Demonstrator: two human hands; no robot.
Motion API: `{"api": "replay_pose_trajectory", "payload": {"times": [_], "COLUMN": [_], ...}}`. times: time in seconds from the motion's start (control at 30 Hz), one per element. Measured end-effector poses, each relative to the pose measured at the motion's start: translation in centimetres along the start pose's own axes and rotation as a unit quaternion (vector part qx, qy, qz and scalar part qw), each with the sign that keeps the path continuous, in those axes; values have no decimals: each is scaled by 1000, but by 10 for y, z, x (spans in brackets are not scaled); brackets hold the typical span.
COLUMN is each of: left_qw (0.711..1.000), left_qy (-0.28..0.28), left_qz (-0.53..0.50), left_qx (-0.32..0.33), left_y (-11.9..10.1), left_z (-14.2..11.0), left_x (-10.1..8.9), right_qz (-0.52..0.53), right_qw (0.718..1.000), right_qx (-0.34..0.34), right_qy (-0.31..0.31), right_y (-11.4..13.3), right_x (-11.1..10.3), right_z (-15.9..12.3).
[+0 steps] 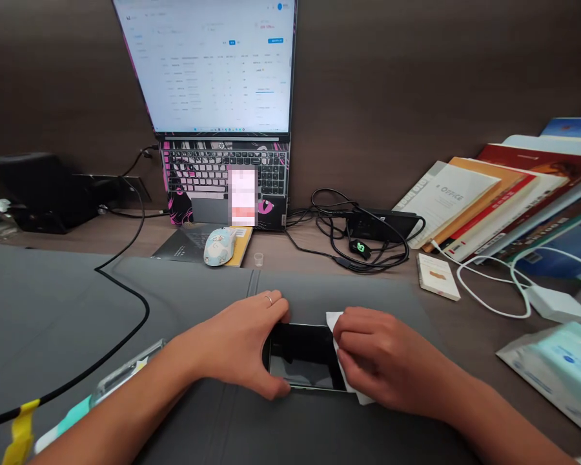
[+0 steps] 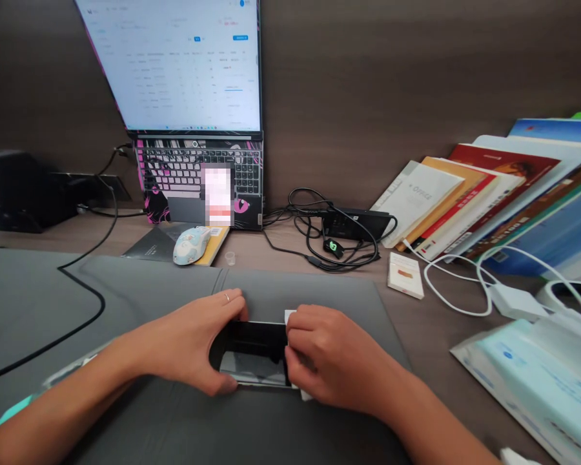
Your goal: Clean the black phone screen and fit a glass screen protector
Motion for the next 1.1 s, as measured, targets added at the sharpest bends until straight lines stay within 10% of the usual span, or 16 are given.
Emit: {"api": "replay_pose_trajectory", "payload": {"times": [1.1], "left_qw": [1000], "left_qy": [-5], "left_qz": [2], "left_qx": [1], "left_y": [0], "left_z": [-1], "left_x": [1], "right_qz": [11], "right_qw": [999], "right_qx": [19], "right_qy": [42], "right_y": [9], "right_x": [4], "right_z": [3]}}
Point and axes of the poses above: each hand's wrist, its own z-axis towards the middle knuckle, its own x-axis out of the palm, y = z × x, the point moved 6 cm from there along z, towards the middle knuckle, and after that the axes turned 3 degrees about z, right-handed, at the moved point
